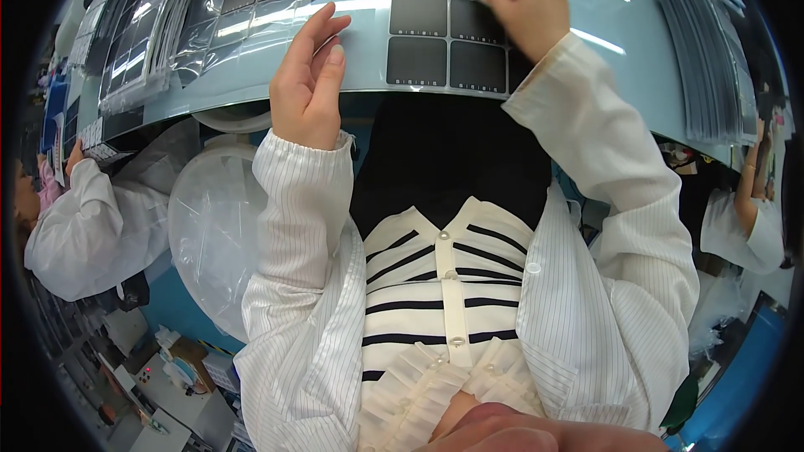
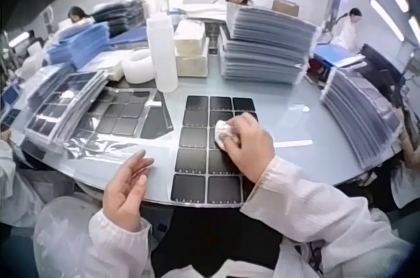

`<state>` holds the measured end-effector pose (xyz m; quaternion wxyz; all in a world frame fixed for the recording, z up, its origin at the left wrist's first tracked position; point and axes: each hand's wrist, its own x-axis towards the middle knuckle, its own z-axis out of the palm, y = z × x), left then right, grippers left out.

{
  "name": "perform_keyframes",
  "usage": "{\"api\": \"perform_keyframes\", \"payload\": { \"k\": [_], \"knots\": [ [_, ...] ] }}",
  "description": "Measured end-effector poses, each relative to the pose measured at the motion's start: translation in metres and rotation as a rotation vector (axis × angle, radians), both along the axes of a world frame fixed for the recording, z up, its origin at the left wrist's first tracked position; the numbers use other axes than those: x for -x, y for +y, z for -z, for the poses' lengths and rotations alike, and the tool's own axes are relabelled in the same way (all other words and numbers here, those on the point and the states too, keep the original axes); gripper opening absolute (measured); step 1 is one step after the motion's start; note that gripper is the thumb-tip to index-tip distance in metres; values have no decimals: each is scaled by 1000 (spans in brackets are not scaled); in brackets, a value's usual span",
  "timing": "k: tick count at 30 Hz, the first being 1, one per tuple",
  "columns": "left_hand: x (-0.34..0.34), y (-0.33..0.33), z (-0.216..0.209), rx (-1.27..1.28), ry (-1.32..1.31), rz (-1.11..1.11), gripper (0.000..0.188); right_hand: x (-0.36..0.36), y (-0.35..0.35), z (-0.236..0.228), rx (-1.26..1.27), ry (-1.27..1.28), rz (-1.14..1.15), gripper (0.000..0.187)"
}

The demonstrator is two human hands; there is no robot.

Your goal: Inspecting, cleaning with a pad and liquid, and placing film-like sheets into plastic sleeves.

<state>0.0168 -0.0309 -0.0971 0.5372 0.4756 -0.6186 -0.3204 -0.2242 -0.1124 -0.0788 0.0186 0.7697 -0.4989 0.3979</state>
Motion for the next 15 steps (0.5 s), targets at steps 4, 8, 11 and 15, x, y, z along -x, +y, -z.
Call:
{"api": "perform_keyframes", "payload": {
  "k": [4, 8, 11, 15],
  "knots": [
    [-6, 2, 3, -9, 31, -11, 38, -60, 61, -6, -217, 157, -545, 27],
    [3, 1, -5, -16, -1, -5, 38, -25, -2, -1, -145, 2, -80, 27],
    [1, 1, 0, -16, 5, -22, 38, -35, 24, -2, -109, 37, -145, 26],
    [-2, 4, 2, -23, 34, -18, 38, -41, 59, -6, -183, 114, -542, 25]
  ]
}}
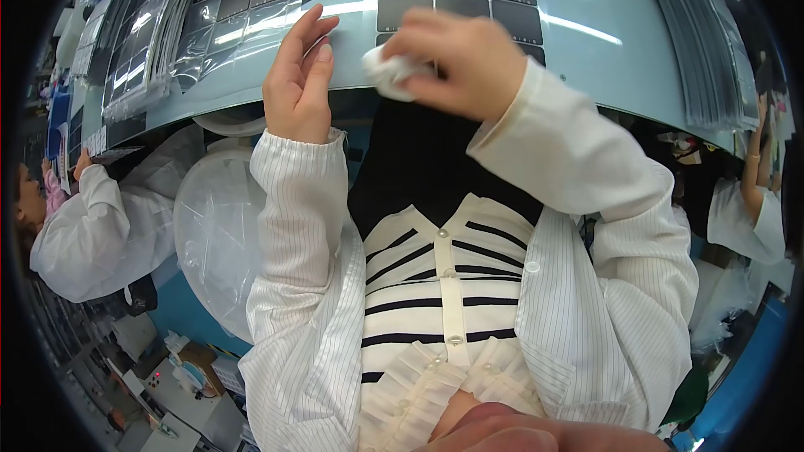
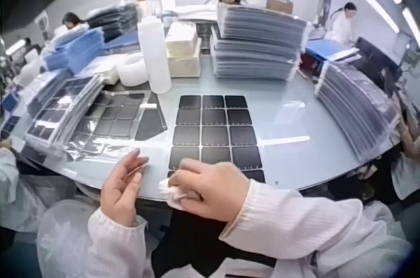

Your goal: Inspecting, cleaning with a pad and liquid, and placing film-like sheets into plastic sleeves.

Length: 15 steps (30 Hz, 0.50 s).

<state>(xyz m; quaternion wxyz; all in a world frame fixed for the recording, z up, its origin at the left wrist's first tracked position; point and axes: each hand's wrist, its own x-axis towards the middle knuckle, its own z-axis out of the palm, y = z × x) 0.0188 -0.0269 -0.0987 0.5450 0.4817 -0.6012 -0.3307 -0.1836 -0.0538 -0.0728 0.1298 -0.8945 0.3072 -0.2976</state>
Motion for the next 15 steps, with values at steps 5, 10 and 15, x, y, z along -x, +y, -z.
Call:
{"api": "perform_keyframes", "payload": {
  "k": [5, 10, 15],
  "knots": [
    [6, -2, -5, -11, -35, -7, 38, 94, -49, 8, 118, -169, 624, 27],
    [3, 0, 0, 9, -73, -45, 37, 52, 10, 0, -58, -80, 51, 26],
    [18, 11, 10, 195, 43, -123, 30, 100, -38, 10, 99, -214, 421, 25]
  ]
}}
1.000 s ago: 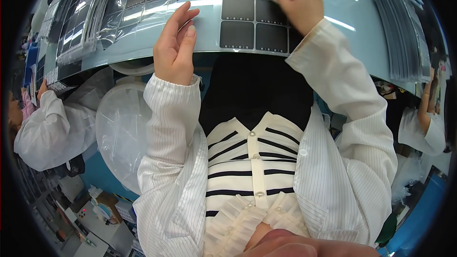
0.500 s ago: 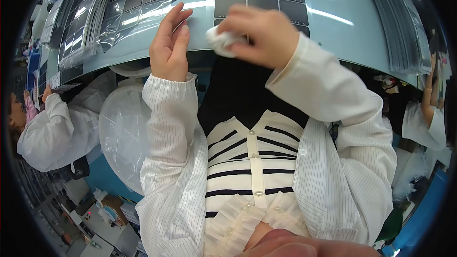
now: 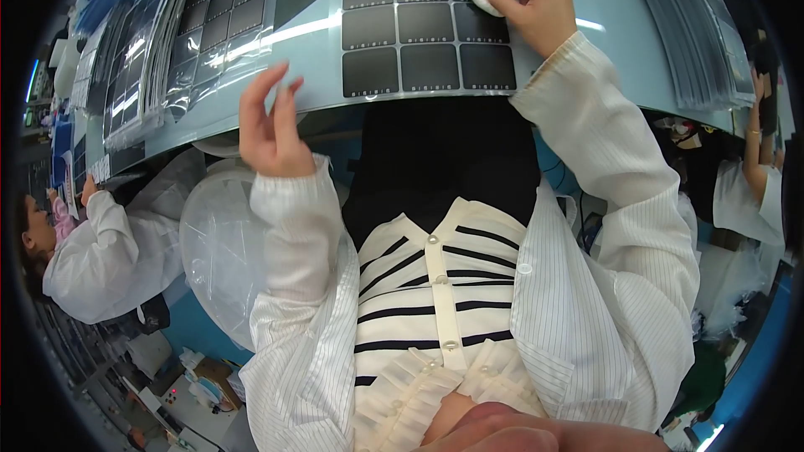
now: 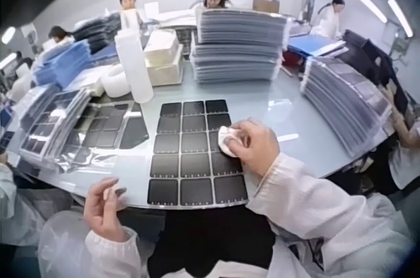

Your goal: Inspecting, cleaning with a pad and liquid, and placing film-like sheets into plastic sleeves.

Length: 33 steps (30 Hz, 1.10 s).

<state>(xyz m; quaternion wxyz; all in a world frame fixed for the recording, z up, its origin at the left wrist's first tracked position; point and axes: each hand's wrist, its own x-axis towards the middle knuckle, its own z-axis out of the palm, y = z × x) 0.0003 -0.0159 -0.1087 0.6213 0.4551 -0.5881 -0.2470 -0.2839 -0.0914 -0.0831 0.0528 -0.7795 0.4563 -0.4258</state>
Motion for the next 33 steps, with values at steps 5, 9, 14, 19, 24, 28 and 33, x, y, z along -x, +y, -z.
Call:
{"api": "perform_keyframes", "payload": {
  "k": [5, 9, 14, 19, 24, 28, 33],
  "knots": [
    [31, 54, 35, -161, 55, 126, 11, -47, 40, -4, -86, 134, -418, 29],
    [57, 50, 31, -462, 195, 400, 21, -9, -3, -11, 10, 57, -39, 27],
    [58, 31, 24, -569, 361, 332, 39, -32, 32, -6, -51, 51, -293, 25],
    [66, 24, 11, -766, 346, 264, 42, 20, 1, -10, -59, 60, -222, 24],
    [60, 28, -1, -819, 361, 287, 37, -12, 35, -10, -132, 69, -457, 27],
    [53, 29, -2, -809, 370, 367, 34, 0, -3, -25, -193, 153, -483, 27],
    [41, 48, -1, -885, 281, 442, 36, 7, -36, -22, -44, 224, -299, 29]
  ]
}}
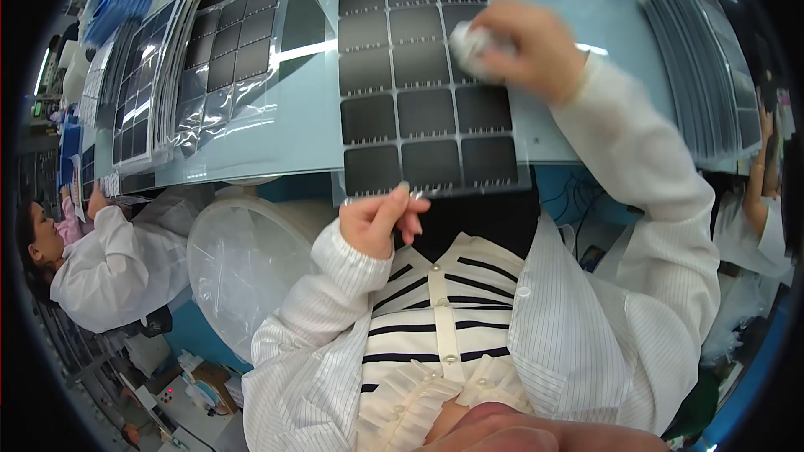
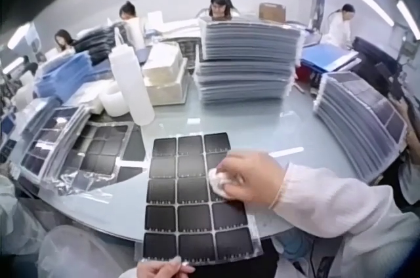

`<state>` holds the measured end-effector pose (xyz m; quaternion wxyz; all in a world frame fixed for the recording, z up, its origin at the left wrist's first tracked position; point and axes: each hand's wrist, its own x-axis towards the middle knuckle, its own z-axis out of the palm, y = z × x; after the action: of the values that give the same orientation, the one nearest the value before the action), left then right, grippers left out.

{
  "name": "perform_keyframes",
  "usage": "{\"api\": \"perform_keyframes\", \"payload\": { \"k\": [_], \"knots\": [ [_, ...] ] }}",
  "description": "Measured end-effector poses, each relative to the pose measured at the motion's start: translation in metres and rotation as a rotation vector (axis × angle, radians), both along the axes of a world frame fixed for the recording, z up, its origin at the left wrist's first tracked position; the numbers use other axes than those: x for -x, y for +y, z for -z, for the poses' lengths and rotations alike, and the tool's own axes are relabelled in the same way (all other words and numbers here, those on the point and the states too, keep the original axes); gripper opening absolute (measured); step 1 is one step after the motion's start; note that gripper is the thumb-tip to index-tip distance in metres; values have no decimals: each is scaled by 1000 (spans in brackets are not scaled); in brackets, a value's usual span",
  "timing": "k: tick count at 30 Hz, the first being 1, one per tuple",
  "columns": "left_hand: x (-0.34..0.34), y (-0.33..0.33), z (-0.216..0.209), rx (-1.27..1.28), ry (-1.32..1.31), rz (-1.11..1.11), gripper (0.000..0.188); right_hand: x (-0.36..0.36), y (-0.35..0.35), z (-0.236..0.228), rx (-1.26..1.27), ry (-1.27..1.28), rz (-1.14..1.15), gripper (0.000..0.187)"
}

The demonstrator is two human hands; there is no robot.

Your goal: Inspecting, cleaning with a pad and liquid, and placing film-like sheets into plastic sleeves.

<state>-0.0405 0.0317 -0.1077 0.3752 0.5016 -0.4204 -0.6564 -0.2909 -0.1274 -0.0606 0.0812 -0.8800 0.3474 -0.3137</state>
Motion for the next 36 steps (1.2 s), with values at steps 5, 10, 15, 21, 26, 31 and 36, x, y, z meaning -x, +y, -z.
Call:
{"api": "perform_keyframes", "payload": {
  "k": [5, 10, 15, 21, 26, 31, 36],
  "knots": [
    [-21, 21, 3, -54, -18, -44, 37, -69, 57, -16, -282, 173, -523, 25],
    [-24, 15, -9, -104, -31, 64, 32, -55, -24, -5, -76, -57, 109, 25],
    [-36, 14, 5, -161, 220, 67, 25, -112, 49, -10, -166, 191, -520, 22],
    [-40, 0, 4, -184, 235, 300, 22, -67, -64, 3, 69, 25, 179, 23],
    [-42, -8, 1, -139, 277, 345, 24, -120, 22, -10, -79, 246, -509, 22],
    [-41, -16, 4, -100, 294, 443, 27, -96, -65, 2, -59, 67, 79, 20],
    [-41, -18, -6, -160, 280, 427, 30, -130, -6, -4, -164, 205, -378, 27]
  ]
}}
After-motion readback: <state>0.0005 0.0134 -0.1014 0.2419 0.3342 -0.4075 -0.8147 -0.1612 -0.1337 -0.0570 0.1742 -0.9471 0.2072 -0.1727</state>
